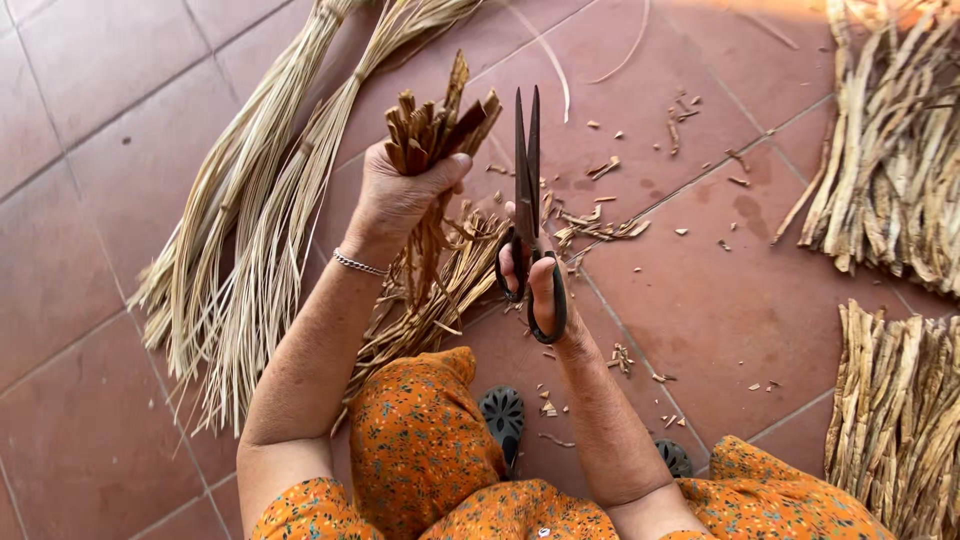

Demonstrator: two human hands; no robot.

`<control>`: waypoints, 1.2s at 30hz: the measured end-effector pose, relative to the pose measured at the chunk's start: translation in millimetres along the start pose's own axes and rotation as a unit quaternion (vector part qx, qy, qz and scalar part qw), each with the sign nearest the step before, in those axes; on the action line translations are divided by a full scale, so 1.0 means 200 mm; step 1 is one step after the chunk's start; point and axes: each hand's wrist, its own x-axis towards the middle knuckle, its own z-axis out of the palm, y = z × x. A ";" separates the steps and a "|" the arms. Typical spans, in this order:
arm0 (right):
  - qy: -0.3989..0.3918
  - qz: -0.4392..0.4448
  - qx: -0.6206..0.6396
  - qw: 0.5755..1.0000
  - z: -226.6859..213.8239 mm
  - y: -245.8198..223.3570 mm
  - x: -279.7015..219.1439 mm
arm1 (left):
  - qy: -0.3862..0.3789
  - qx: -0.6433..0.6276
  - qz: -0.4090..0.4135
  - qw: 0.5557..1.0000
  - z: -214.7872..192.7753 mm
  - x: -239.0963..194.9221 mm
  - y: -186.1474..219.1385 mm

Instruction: The person sits on a tiled floor and uses scissors to cut dried plant strips into smaller pieces. They repeatedly pick up bundles, trim the ends, and place the cut pieces on the floor.

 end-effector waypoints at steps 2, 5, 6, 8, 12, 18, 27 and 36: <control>0.023 -0.012 -0.024 0.999 -0.03 -0.06 0.02 | -0.012 0.011 -0.012 1.000 0.08 0.04 0.00; 0.059 -0.003 -0.049 0.997 -0.11 -0.10 0.00 | -0.050 0.027 -0.023 0.998 0.20 0.08 -0.05; 0.067 -0.001 -0.063 0.996 -0.14 -0.11 -0.01 | -0.062 0.027 -0.023 0.997 0.22 0.09 -0.06; 0.079 0.005 -0.089 0.993 -0.20 -0.11 -0.03 | -0.068 0.032 -0.036 0.997 0.28 0.10 -0.09; 0.114 -0.014 -0.122 0.986 -0.26 -0.09 -0.06 | -0.061 0.037 -0.075 0.995 0.36 0.13 -0.15; 0.168 -0.025 -0.148 0.974 -0.30 -0.04 -0.08 | -0.088 0.028 -0.114 0.989 0.40 0.15 -0.24; 0.116 -0.035 -0.242 0.963 -0.61 -0.44 0.06 | -0.161 0.067 -0.073 0.982 0.38 0.11 -0.40; -0.123 -0.078 -0.623 0.768 -0.61 -0.89 0.21 | -0.147 0.064 -0.010 0.987 0.39 0.10 -0.40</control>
